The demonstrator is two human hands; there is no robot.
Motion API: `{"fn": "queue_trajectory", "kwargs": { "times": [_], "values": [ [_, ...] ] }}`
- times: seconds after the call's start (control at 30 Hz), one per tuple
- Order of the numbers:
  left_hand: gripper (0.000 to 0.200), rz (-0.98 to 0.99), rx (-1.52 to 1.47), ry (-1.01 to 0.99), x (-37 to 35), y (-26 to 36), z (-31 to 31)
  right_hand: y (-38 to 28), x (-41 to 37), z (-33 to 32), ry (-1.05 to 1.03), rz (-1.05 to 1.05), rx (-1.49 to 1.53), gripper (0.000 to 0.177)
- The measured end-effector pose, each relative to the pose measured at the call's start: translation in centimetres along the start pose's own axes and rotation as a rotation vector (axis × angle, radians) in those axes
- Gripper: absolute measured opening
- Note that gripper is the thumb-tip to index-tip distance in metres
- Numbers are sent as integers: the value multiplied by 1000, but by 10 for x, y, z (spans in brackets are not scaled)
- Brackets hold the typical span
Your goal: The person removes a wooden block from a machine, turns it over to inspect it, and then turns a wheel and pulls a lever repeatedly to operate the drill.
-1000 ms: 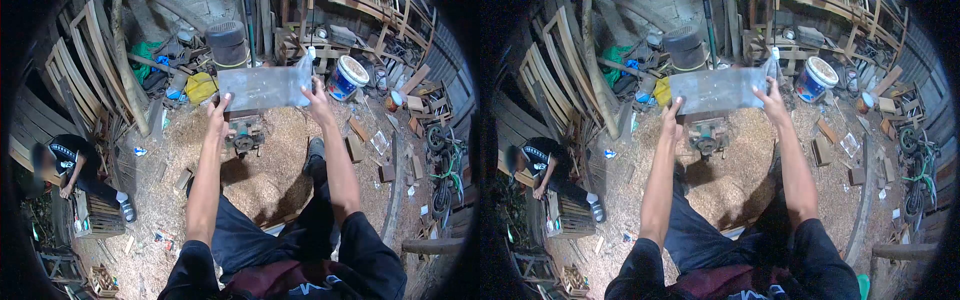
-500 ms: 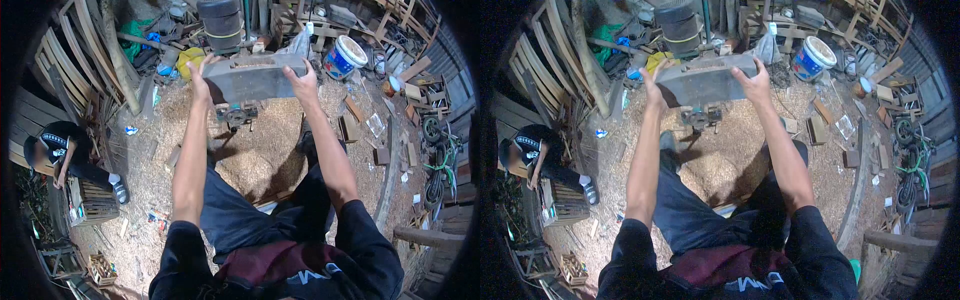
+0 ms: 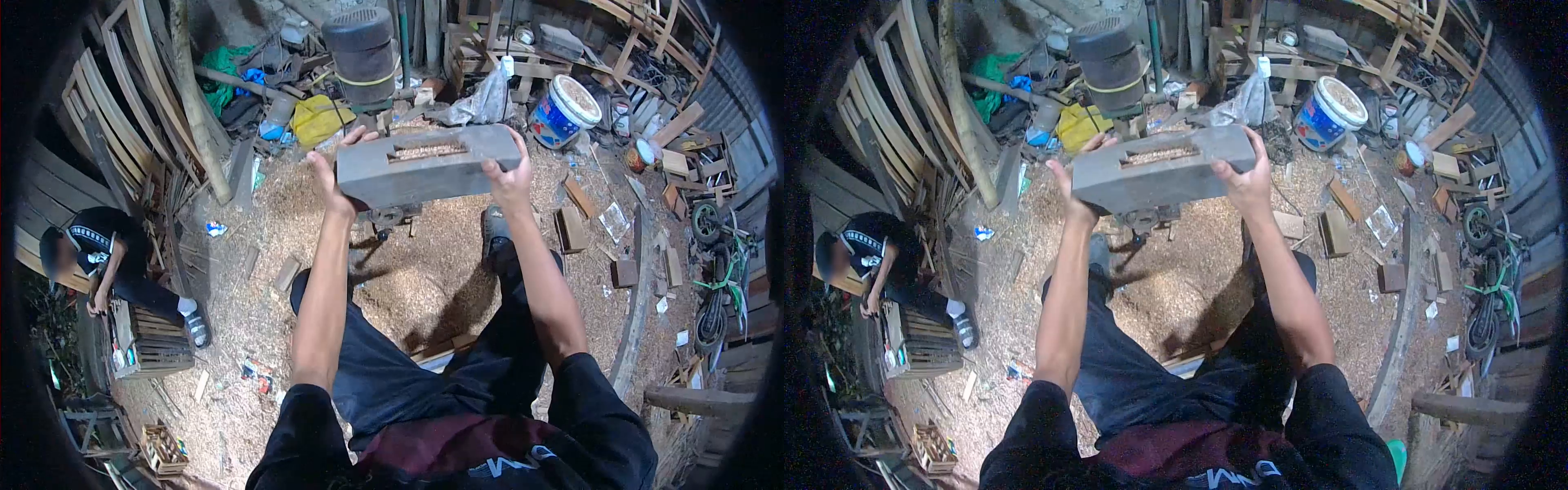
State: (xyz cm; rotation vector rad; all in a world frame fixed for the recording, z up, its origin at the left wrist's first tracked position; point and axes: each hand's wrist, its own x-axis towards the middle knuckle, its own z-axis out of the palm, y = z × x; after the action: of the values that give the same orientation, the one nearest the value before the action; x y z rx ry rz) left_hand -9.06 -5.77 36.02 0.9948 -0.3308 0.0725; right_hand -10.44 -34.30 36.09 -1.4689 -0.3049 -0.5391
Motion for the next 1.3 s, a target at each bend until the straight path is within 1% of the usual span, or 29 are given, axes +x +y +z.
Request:
{"fn": "queue_trajectory", "kwargs": {
  "times": [0.03, 0.07, 0.1, 0.13, 0.2, 0.23, 0.27, 0.3, 0.33, 0.37, 0.4, 0.47, 0.5, 0.6, 0.63, 0.73, 0.83, 0.87, 0.93, 0.97, 1.07, 1.1, 1.2, 1.23, 1.3],
  "values": [
    [101, -31, -23, -9, -1, -1, -3, 7, 6, -2, 0, 67, -92, 91],
    [94, -62, -2, 59, -5, -8, -10, 14, 8, -2, 3, 134, -183, 87],
    [88, -94, 16, 127, -12, -24, -19, 8, 8, 4, 15, 183, -267, 75],
    [81, -127, 34, 194, -20, -37, -26, 17, 8, -1, -3, 419, -193, 75],
    [66, -307, 212, 239, -40, -63, -39, 44, 5, -15, -35, 893, -32, 74],
    [62, -412, 234, 269, -45, -72, -48, 49, -7, -17, -94, 885, -121, 81],
    [58, -517, 252, 295, -51, -81, -56, 69, -16, -23, -142, 894, -67, 83],
    [57, -632, 208, 313, -47, -86, -66, 99, -26, -34, -182, 900, -10, 86],
    [57, -758, 164, 329, -44, -82, -64, 101, -34, -33, -213, 914, 48, 89],
    [52, -862, 155, 370, -42, -77, -64, 99, -39, -39, -264, 951, 21, 94],
    [51, -879, 49, 294, -40, -87, -84, 87, -43, -37, -245, 947, 45, 94],
    [51, -906, 55, 388, -35, -69, -63, 76, -41, -29, -223, 911, 91, 95],
    [51, -893, 46, 388, -33, -71, -63, 82, -42, -26, -223, 848, -14, 91],
    [51, -859, 20, 394, -29, -76, -61, 95, -44, -12, -138, 732, -50, 85],
    [50, -848, 7, 405, -29, -77, -58, 96, -47, -2, -43, 683, -15, 83],
    [50, -804, -35, 417, -27, -77, -48, 110, -45, 5, 61, 675, 45, 88],
    [46, -765, -131, 419, -22, -84, -38, 118, -46, 23, 169, 321, -165, 82],
    [44, -749, -174, 428, -21, -86, -36, 117, -46, 24, 161, 195, -365, 79],
    [38, -733, -202, 527, -19, -84, -19, 96, -34, 31, 126, -71, -753, 72],
    [36, -722, -215, 581, -19, -83, -13, 78, -33, 36, 33, -30, -861, 70],
    [55, -676, -272, 524, -22, -93, -16, 75, -33, 46, -20, -93, -1130, 69],
    [53, -683, -277, 509, -23, -95, -14, 76, -32, 51, 32, -121, -1132, 59],
    [49, -675, -301, 500, -25, -99, -10, 73, -40, 64, -126, -68, -1194, 65],
    [48, -676, -298, 525, -25, -104, -10, 75, -43, 69, -97, -78, -1138, 60],
    [49, -679, -336, 528, -22, -108, -15, 68, -47, 69, -168, -77, -1023, 56]
  ]
}}
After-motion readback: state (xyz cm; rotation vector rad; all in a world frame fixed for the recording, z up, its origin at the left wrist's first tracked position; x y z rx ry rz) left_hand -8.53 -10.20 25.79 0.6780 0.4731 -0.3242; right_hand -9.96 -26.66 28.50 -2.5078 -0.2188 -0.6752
